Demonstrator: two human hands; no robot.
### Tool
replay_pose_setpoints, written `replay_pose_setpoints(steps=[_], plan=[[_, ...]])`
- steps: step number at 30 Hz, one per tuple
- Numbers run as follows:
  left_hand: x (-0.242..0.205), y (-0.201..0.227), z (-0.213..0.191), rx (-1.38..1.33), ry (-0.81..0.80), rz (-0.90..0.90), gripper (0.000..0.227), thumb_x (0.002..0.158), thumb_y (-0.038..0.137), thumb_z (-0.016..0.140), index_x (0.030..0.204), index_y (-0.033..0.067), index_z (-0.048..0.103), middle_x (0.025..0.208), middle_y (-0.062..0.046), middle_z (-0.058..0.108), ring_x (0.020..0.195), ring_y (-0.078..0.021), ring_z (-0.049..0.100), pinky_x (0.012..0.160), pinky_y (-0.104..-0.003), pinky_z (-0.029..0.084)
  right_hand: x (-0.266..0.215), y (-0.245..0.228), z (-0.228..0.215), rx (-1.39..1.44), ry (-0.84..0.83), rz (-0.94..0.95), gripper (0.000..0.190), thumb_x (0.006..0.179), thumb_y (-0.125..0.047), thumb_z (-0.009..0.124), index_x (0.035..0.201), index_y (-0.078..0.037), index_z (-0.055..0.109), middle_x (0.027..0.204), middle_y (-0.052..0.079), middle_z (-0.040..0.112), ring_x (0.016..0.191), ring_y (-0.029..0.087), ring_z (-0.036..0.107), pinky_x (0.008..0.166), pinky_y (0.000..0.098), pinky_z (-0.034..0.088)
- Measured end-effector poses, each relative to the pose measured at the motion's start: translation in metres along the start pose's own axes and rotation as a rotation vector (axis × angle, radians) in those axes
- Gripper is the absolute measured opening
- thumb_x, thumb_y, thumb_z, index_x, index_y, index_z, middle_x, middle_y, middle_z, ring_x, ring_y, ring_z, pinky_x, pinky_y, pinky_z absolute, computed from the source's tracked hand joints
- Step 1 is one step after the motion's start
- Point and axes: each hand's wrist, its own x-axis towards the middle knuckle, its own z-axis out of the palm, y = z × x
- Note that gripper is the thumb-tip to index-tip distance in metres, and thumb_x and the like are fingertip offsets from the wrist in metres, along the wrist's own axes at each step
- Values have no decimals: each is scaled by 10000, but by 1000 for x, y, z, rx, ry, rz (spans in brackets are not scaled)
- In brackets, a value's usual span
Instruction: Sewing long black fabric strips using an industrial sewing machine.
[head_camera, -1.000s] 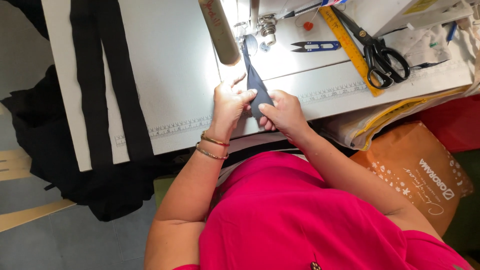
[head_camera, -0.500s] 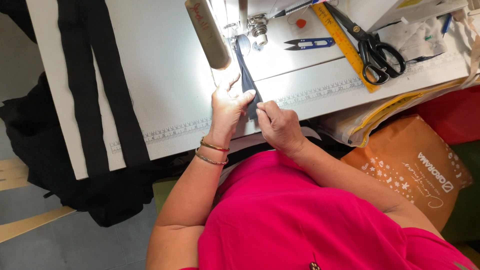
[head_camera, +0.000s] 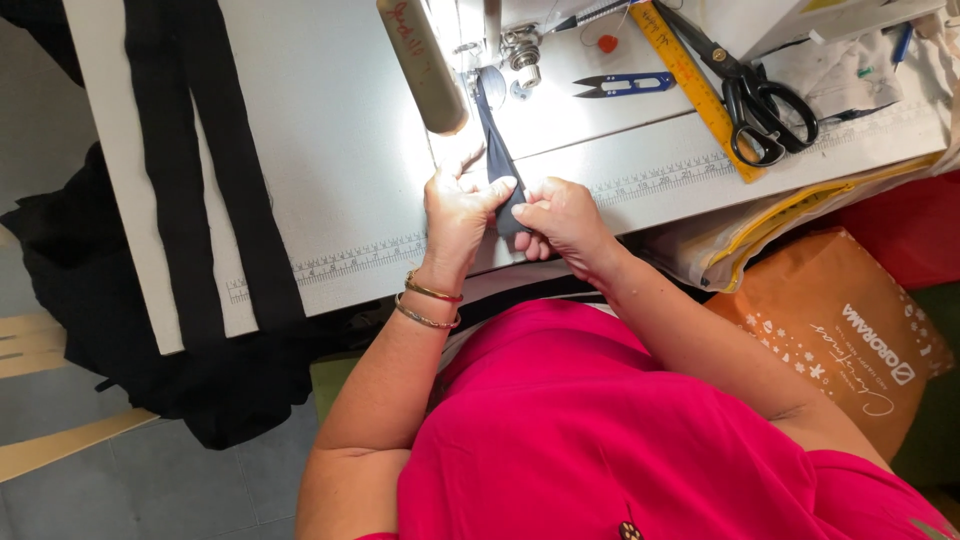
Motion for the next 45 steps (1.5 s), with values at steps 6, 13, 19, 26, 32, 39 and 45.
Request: replay_pose_setpoints(steps=[6, 13, 19, 26, 32, 39, 45], plan=[[-12, 38, 14, -180, 48, -168, 295, 1007, 207, 563, 1234, 18, 547, 845, -202, 728, 676, -328, 764, 562, -437, 661, -6, -13, -2, 237, 26, 77, 178, 912, -90, 652, 1018, 42, 596, 568, 171, 635, 413, 136, 628, 374, 212, 538], [63, -26, 5, -360, 142, -75, 146, 899, 32, 712, 998, 53, 607, 695, -131, 650, 540, -255, 725, 478, -399, 631, 0, -6, 0, 403, 6, 117, 173, 898, -60, 682, 1020, 38, 609, 583, 178, 643, 429, 149, 641, 408, 214, 553], [24, 18, 26, -243, 192, -12, 318, 791, -45, 790, 1074, -5, 649, 686, -60, 630, 522, -145, 665, 500, -312, 646, -7, -8, 1, 331, 39, 59, 213, 907, -52, 676, 1078, 38, 587, 568, 185, 635, 415, 162, 639, 390, 237, 546], [6, 11, 20, -120, 193, 22, 390, 778, -42, 815, 1134, -27, 655, 680, -93, 652, 474, -133, 657, 458, -258, 615, -9, -5, 3, 261, 4, 39, 311, 921, -72, 653, 1163, 56, 507, 619, 212, 661, 435, 191, 666, 369, 241, 550], [-20, 12, 18, -208, 180, -68, 402, 795, -12, 816, 1163, -30, 656, 740, -94, 686, 517, -148, 680, 499, -265, 630, -5, 1, -1, 344, -84, 81, 255, 931, -85, 653, 1119, 38, 532, 656, 223, 682, 486, 214, 703, 403, 261, 581], [-5, -25, 2, -220, 150, -11, 424, 797, -14, 833, 1178, -32, 649, 827, -125, 724, 641, -240, 752, 549, -322, 648, 0, 6, -3, 372, -122, 83, 233, 935, -74, 658, 1106, 35, 545, 680, 239, 694, 501, 231, 715, 409, 264, 585], [-29, 20, 4, 551, 138, 145, 283, 818, 183, 809, 1099, 158, 780, 720, 10, 743, 634, -88, 678, 597, -291, 595, -7, -10, 7, -90, -40, -55, 431, 901, -12, 601, 1271, 104, 414, 609, 238, 677, 390, 228, 649, 315, 263, 526]])
